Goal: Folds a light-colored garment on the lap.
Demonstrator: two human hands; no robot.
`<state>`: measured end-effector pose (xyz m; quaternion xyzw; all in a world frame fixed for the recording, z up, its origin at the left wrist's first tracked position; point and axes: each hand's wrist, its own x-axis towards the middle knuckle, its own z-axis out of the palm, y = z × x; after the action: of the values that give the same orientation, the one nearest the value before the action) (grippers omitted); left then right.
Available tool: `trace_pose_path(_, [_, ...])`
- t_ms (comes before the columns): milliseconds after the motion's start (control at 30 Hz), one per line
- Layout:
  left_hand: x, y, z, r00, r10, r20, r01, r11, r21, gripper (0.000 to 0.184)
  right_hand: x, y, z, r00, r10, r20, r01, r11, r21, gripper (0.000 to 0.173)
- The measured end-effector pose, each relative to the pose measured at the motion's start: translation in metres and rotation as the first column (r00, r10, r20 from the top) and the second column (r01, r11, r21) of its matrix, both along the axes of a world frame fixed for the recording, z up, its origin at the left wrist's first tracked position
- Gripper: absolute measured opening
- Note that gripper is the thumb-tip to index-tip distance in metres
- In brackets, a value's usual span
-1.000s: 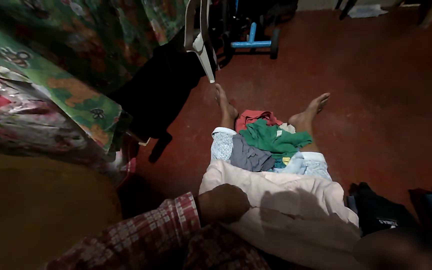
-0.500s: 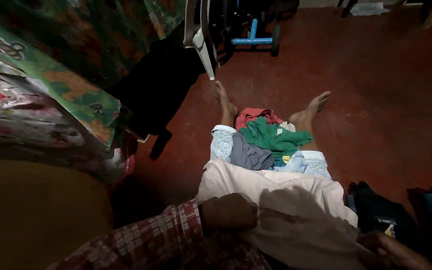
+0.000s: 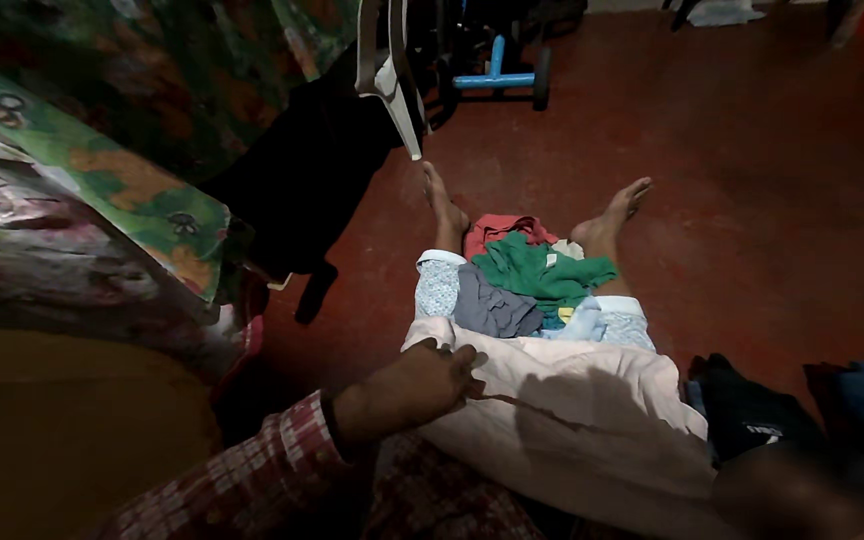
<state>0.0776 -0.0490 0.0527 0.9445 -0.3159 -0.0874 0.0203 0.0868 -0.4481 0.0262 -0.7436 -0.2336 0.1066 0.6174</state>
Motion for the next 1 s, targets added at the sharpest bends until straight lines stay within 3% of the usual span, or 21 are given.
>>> trace_pose_path(67, [-0.001,0.009,0.001,0.995,0.042,0.092,-0.035,0.997,-0.075,0.021,0.001,-0.002,-0.001,1.0,-0.011,-0.003,0.011,1.0,0.025,0.013])
trace_pose_path(167, [0.0,0.018,0.012,0.988,0.122,0.097,-0.114,0.99,-0.08,0.018,0.004,-0.005,-0.002,0.997,-0.05,0.065,0.049,0.999,0.008,0.014])
trace_pose_path(300, [0.004,0.024,0.014,0.982,0.123,0.142,-0.099,0.982,-0.163,0.016,0.006,-0.007,0.003,0.976,-0.13,0.175,0.145,0.987,-0.074,0.006])
trace_pose_path(500, [0.028,0.013,-0.011,0.981,0.191,0.038,-0.164,0.917,-0.365,0.014,0.01,-0.009,-0.009,0.975,-0.178,0.135,0.201,0.964,-0.174,0.011])
trace_pose_path(700, [0.054,0.004,-0.045,0.917,0.353,-0.186,-0.388,0.68,-0.622,0.039,0.005,-0.015,-0.024,0.971,-0.227,0.074,0.238,0.944,-0.227,0.012])
trace_pose_path(867, [0.052,0.028,-0.06,0.754,0.583,-0.303,-0.627,0.504,-0.594,0.035,0.0,-0.016,-0.029,0.965,-0.261,0.014,0.256,0.932,-0.257,0.011])
trace_pose_path(1000, [0.028,0.045,-0.064,0.629,0.694,-0.35,-0.734,0.382,-0.562,0.029,-0.002,-0.016,-0.034,0.969,-0.248,0.018,0.242,0.925,-0.294,0.018])
